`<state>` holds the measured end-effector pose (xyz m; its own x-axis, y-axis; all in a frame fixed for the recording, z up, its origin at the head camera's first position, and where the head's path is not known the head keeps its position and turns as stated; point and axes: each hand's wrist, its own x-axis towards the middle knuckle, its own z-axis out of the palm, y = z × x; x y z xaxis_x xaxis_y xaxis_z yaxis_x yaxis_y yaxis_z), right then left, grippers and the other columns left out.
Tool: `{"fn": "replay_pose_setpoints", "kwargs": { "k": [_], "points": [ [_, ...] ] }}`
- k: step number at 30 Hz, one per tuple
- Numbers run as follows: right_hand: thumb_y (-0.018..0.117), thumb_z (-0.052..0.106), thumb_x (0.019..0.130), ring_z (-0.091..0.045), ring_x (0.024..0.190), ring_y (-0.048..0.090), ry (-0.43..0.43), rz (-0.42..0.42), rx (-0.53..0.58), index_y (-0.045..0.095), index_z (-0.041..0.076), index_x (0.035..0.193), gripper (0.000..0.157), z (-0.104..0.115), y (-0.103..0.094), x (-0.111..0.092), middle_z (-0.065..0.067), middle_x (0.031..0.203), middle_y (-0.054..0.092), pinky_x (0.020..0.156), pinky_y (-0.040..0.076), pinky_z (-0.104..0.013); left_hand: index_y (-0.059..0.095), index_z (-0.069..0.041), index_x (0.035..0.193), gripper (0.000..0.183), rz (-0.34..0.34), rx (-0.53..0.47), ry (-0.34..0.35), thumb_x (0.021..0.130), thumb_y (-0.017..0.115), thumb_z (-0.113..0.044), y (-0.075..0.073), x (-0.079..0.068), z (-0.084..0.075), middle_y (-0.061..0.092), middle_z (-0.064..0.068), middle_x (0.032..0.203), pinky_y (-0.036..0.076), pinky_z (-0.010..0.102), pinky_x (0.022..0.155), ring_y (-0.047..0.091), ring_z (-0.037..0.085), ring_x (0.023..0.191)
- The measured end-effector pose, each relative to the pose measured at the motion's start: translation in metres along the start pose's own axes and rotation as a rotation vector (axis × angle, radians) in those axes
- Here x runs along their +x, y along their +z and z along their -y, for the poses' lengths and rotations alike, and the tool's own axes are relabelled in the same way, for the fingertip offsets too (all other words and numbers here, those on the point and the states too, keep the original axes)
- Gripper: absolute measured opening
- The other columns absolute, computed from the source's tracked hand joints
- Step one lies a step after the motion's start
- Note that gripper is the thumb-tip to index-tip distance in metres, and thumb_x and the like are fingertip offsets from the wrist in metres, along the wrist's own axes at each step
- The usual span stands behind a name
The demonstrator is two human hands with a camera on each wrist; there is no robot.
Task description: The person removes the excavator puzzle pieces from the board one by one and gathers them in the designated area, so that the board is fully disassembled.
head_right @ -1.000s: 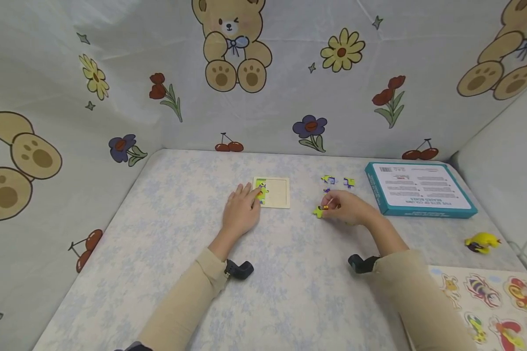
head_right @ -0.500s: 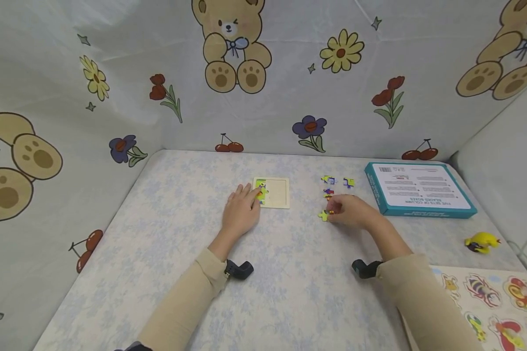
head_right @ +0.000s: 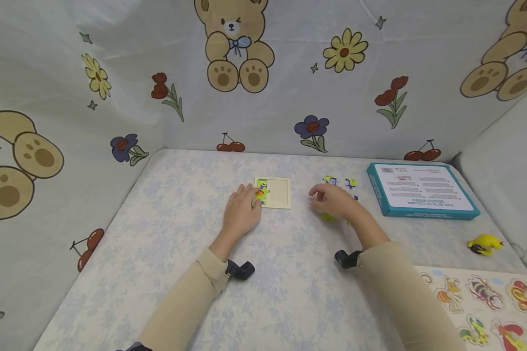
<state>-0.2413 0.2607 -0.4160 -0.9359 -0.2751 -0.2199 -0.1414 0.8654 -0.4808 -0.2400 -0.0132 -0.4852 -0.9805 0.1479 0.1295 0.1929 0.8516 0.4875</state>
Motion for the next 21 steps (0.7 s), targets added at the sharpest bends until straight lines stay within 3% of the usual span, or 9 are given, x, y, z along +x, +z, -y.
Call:
{"fn": "replay_pose_setpoints", "kwargs": {
  "k": [12, 21],
  "points": [
    [0.063, 0.022, 0.097, -0.025, 0.094, 0.054, -0.010, -0.045, 0.062, 0.061, 0.009, 0.127, 0.032, 0.055, 0.025, 0.064, -0.011, 0.109, 0.062, 0.082, 0.047, -0.037, 0.053, -0.023, 0.143, 0.043, -0.003, 0.024, 0.006, 0.104, 0.039, -0.036, -0.002, 0.000, 0.000, 0.038, 0.004, 0.160, 0.016, 0.044, 0.127, 0.022, 0.026, 0.153],
    [0.058, 0.025, 0.100, -0.024, 0.090, 0.056, -0.035, -0.064, 0.019, 0.066, 0.009, 0.120, 0.027, 0.079, 0.040, 0.089, -0.011, 0.103, 0.064, 0.080, 0.048, -0.038, 0.056, -0.023, 0.141, 0.042, -0.005, 0.039, 0.019, 0.104, 0.041, -0.036, -0.002, 0.001, 0.001, 0.041, 0.005, 0.158, 0.019, 0.045, 0.126, 0.026, 0.027, 0.152]
  ]
}}
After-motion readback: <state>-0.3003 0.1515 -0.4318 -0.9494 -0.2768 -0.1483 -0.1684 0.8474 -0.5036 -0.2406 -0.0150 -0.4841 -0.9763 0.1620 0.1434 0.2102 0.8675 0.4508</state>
